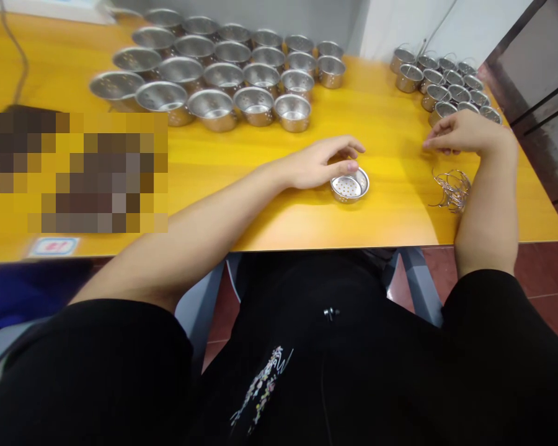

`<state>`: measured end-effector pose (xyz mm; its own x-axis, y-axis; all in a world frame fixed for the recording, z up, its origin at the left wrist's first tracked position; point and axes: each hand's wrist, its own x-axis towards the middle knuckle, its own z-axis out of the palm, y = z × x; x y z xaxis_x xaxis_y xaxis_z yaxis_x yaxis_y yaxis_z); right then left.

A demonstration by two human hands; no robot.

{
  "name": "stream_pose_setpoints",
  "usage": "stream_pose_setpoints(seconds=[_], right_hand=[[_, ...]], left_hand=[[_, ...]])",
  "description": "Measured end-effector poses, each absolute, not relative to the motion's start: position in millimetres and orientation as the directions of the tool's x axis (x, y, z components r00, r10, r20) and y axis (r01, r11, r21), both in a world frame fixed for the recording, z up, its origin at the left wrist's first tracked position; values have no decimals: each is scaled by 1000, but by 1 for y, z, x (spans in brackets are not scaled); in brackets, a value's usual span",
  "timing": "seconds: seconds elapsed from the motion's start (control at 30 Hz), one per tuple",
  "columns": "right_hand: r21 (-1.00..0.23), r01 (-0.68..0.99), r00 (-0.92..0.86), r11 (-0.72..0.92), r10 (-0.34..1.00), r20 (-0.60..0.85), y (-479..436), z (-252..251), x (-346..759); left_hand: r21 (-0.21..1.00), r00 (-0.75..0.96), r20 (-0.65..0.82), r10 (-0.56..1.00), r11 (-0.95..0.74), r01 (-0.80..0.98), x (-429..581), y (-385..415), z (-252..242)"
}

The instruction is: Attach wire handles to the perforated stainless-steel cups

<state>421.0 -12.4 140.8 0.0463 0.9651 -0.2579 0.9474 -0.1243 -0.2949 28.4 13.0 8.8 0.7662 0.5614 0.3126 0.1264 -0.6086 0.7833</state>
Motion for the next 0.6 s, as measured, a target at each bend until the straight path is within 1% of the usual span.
stream_pose_setpoints(seconds=[0.07,0.2,0.3,0.43,0.6], right_hand=[[-259,953,75,-155,953,-294,-14,146,428],[-185,940,216,-286,921,-323,-20,153,428],[-166,923,270,-348,891,-365,-22,152,423],[-145,927,261,-347,870,-418,-18,143,421],[-141,940,226,-312,873,-432,-13,132,420]], left_hand=[[772,772,305,558,-620,143,28,12,11],[746,781,278,559,-638,191,28,10,15],[736,785,270,557,-646,205,28,10,17],[725,789,261,556,-653,220,27,10,17],[704,792,271,548,-673,225,27,9,19]])
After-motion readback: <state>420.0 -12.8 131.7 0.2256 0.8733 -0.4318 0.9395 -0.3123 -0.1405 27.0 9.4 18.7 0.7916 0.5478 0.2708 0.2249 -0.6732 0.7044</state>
